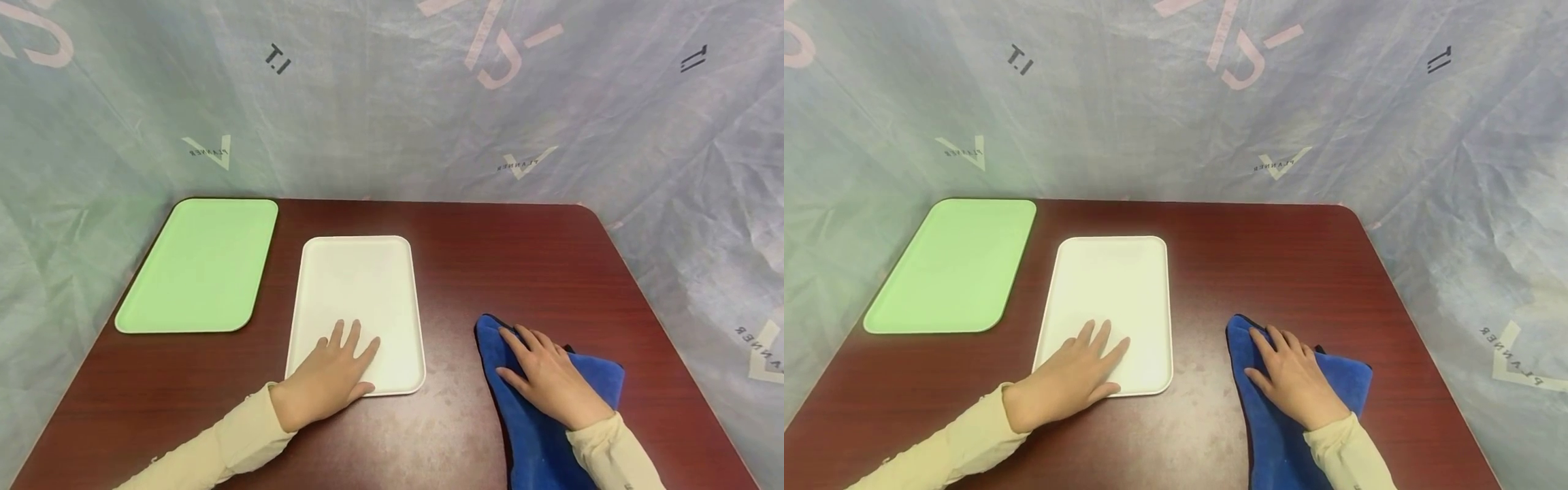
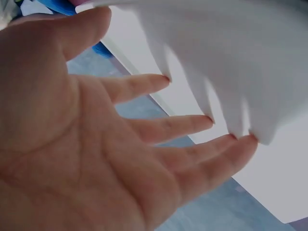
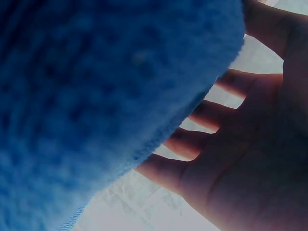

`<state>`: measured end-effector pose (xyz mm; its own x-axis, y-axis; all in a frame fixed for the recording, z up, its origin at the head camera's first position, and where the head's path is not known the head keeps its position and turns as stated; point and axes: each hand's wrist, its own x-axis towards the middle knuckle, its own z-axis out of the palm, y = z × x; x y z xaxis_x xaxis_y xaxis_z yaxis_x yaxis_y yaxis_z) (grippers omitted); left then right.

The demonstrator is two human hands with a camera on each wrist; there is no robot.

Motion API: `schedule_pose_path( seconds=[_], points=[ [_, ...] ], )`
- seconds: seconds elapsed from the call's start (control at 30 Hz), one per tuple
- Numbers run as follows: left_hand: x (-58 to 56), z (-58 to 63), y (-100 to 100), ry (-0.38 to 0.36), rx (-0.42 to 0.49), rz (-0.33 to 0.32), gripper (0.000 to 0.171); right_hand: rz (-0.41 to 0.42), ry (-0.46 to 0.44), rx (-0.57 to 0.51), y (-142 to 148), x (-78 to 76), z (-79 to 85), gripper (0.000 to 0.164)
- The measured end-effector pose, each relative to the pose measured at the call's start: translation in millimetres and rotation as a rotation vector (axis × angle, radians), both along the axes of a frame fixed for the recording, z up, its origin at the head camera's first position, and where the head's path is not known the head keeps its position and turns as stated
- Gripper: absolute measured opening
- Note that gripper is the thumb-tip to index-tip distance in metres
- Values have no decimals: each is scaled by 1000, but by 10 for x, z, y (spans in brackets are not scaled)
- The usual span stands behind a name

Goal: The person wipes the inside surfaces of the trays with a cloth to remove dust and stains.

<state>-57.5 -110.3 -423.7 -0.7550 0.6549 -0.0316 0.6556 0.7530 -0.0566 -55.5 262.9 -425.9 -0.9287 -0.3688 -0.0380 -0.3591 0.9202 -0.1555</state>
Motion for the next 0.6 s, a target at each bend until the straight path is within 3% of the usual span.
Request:
schedule_pose_path(
  seconds=[0.2,0.33,0.43,0.6],
  points=[
    [45,20,39,14,11,-27,58,-4,-7,12,-7,-4,-15,70],
    [-18,57,32,2,39,-19,55,-6,-8,12,1,-8,-28,70],
    [-139,84,-5,-15,110,7,53,-8,-11,13,8,-11,-32,70],
    [-483,194,-173,-19,212,142,44,-19,-24,12,9,-9,-20,70]
  ],
)
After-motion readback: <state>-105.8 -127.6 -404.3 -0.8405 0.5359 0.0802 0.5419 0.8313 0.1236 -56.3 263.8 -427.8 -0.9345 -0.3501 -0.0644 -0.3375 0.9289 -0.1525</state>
